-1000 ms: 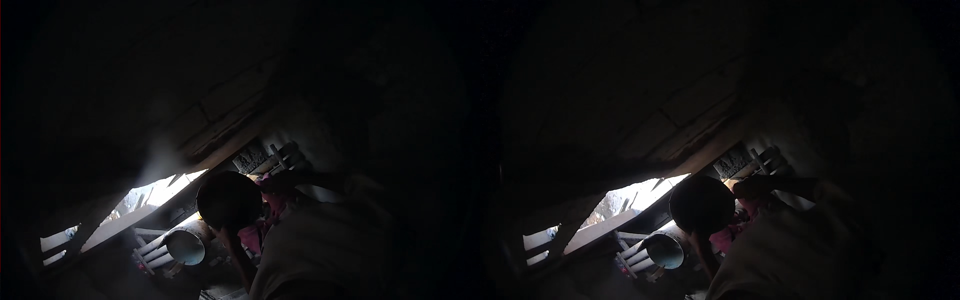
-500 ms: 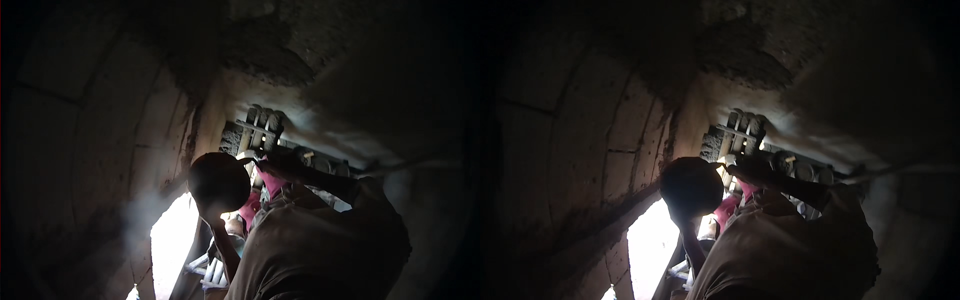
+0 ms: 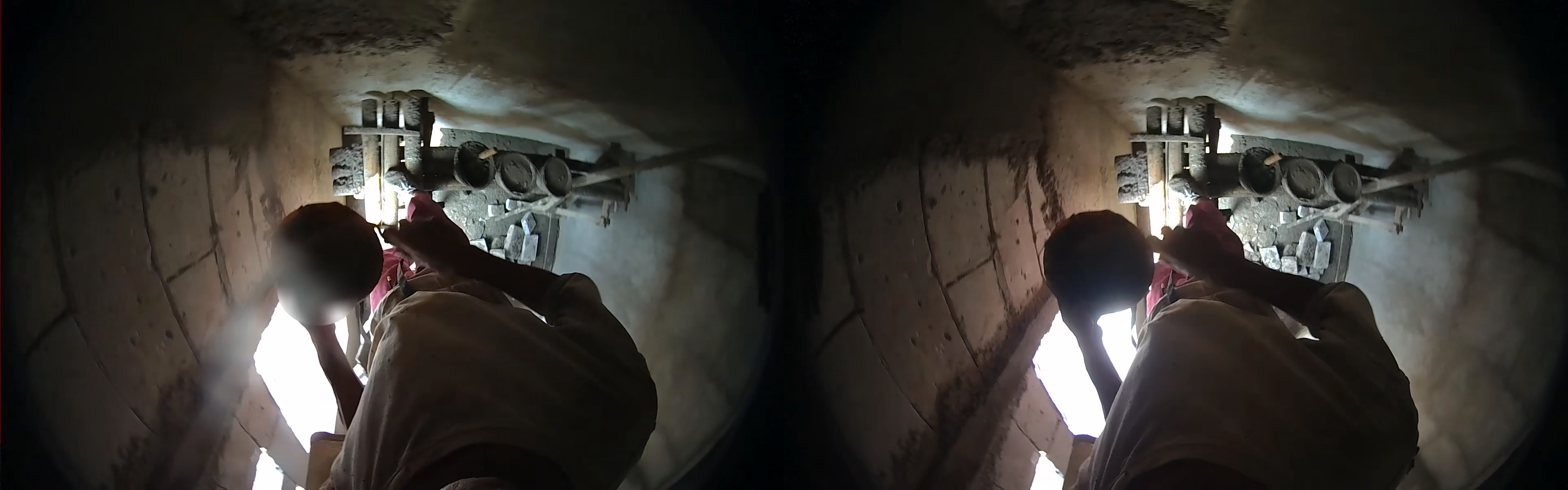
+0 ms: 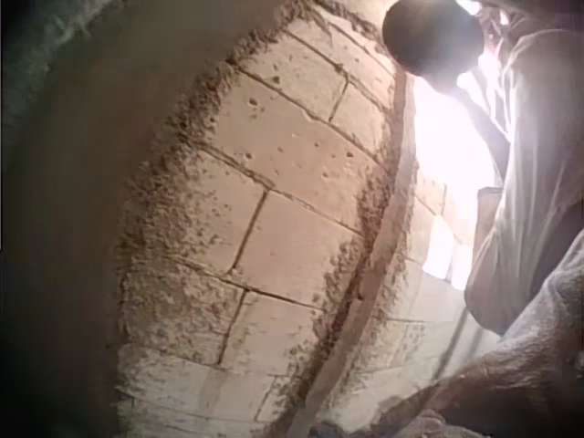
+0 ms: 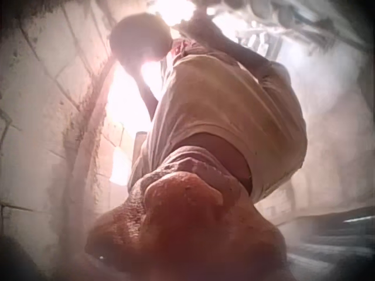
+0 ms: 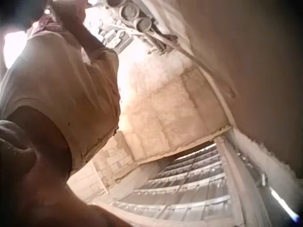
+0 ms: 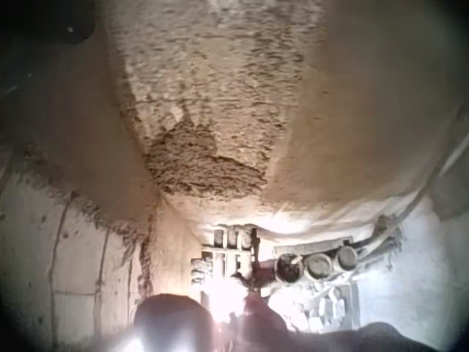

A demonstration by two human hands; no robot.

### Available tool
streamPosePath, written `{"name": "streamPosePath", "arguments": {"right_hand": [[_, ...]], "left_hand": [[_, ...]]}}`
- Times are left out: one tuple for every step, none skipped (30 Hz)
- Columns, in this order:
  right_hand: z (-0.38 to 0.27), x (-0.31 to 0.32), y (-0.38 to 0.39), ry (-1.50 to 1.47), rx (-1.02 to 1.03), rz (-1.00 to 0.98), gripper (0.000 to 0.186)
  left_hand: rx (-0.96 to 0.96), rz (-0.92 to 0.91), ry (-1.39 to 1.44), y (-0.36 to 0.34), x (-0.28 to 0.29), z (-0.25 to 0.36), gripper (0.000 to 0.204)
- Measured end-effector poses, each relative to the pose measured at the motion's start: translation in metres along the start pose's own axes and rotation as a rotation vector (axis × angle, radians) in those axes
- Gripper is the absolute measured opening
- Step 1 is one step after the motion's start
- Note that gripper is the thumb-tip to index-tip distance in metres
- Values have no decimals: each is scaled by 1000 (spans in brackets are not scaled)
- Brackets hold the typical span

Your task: The person applies mortar onto a ceiling using a trowel while holding a bowl. The person then pours water into a bucket of mortar, mixes it with a trowel, and resumes applying the mortar to the ceiling.

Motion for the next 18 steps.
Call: {"name": "streamPosePath", "arguments": {"right_hand": [[8, 9, -7, 118, 5, 7, 27], [7, 16, -12, 228, 23, 8, 26], [3, 39, -21, 553, 152, 118, 27], [6, 47, -33, 653, 219, 276, 21], [9, 55, -42, 753, 277, 443, 16], [8, 61, -49, 719, 212, 384, 12], [8, 59, -51, 721, 243, 372, 12], [9, 52, -58, 674, 209, 254, 12], [5, 55, -60, 578, 268, 206, 11], [1, 58, -62, 479, 320, 153, 10], [1, 63, -66, 491, 335, 151, 10], [3, 63, -70, 450, 367, 50, 12], [6, 62, -73, 408, 394, -50, 14], [18, 58, -76, 393, 307, -234, 19], [27, 60, -76, 404, 312, -231, 19], [37, 61, -73, 345, 264, -254, 21], [45, 58, -65, 278, 215, -285, 23], [51, 57, -62, 275, 305, -265, 25]], "left_hand": [[-105, -1, -109, 0, -4, 6, 57], [-249, 23, -282, 8, 1, 12, 57], [-311, 10, -328, 9, -12, 20, 57], [-328, 22, -329, 16, -17, 32, 58], [-294, 15, -261, 18, -25, 42, 58], [-188, -6, -104, 23, -33, 61, 55], [-86, -12, 55, 28, -42, 81, 52], [-77, 18, 68, 29, -48, 85, 52], [-56, 89, 112, 28, -54, 87, 41], [-45, 130, 140, 30, -57, 87, 36], [-37, 167, 170, 30, -62, 88, 32], [-52, 131, 212, 30, -69, 85, 31], [-126, 144, 183, 30, -73, 88, 30], [-205, 156, 156, 28, -78, 92, 29], [-282, 170, 128, 27, -83, 105, 28], [-213, 42, 202, 27, -87, 113, 26], [-135, -85, 267, 34, -89, 120, 25], [-237, -11, 119, 32, -94, 122, 24]]}}
Point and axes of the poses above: each hand's wrist, its own y-axis away from the middle knuckle, its own x-axis out of the back of the hand, z = x × y, the point moved 4 cm from there along -y, towards the middle knuckle, and after that the axes turned 9 degrees about z, right-handed, at the moved point
